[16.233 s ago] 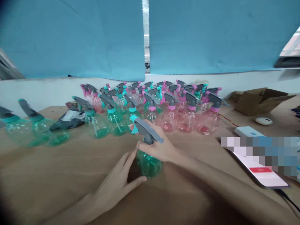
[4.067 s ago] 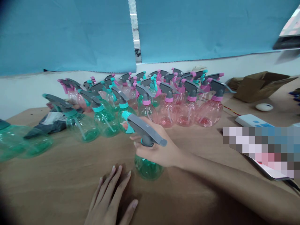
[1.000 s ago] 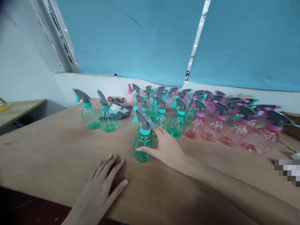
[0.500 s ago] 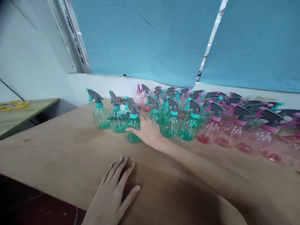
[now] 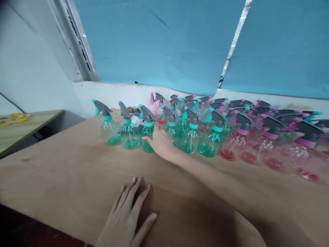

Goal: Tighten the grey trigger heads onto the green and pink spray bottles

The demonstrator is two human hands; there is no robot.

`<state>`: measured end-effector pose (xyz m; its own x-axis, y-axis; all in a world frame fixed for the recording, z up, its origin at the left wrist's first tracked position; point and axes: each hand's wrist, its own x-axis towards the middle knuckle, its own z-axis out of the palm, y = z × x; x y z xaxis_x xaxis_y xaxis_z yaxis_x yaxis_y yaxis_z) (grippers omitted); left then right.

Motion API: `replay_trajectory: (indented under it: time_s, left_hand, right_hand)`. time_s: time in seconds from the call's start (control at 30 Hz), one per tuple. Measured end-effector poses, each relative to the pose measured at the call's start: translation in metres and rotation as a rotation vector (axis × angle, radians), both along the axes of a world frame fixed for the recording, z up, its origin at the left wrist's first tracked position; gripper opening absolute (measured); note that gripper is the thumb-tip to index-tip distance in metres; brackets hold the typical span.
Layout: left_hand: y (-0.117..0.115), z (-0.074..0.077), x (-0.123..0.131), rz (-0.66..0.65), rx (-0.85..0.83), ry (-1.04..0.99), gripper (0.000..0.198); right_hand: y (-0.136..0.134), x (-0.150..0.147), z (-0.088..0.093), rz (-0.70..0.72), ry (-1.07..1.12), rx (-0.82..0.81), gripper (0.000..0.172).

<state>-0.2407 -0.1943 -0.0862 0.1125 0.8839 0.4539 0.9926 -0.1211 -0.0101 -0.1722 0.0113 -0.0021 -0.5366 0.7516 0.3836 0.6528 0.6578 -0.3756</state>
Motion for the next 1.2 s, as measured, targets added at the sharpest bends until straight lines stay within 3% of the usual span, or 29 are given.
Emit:
replay_trajectory:
  time_s: [0.27, 0.5, 0.6, 0.7, 0.8, 0.93, 1.1, 1.2]
  left_hand:
    - [0.016, 0.010, 0.003, -0.007, -0.123, -0.071, 0.053]
    - [0.022, 0.019, 0.005, 0.003, -0.240, -0.117, 0.053]
    - [0.022, 0.025, 0.005, 0.008, -0.266, -0.138, 0.052]
    - [0.023, 0.030, 0.006, 0.002, -0.297, -0.131, 0.053]
    - [0.028, 0.032, 0.006, -0.016, -0.307, -0.147, 0.052]
    - [0.034, 0.030, 0.003, -0.028, -0.301, -0.165, 0.053]
    - [0.038, 0.030, 0.001, -0.058, -0.286, -0.167, 0.053]
    - [0.039, 0.033, 0.000, -0.054, -0.310, -0.169, 0.055]
  right_hand:
    - [0.008, -0.007, -0.001, 0.020, 0.049, -0.066, 0.065]
    - [-0.004, 0.008, 0.005, 0.054, 0.066, -0.130, 0.080]
    - [-0.016, 0.032, 0.009, 0.096, 0.043, -0.075, 0.064]
    - [-0.022, 0.062, 0.010, 0.070, 0.045, -0.003, 0.032]
    - [-0.017, 0.087, 0.006, -0.050, 0.058, 0.087, 0.024]
    - [-0.005, 0.098, 0.001, -0.147, 0.010, 0.099, 0.036]
    - [0.007, 0.081, 0.001, -0.179, 0.017, -0.038, 0.072]
    - [0.017, 0.068, 0.001, -0.181, 0.048, -0.157, 0.085]
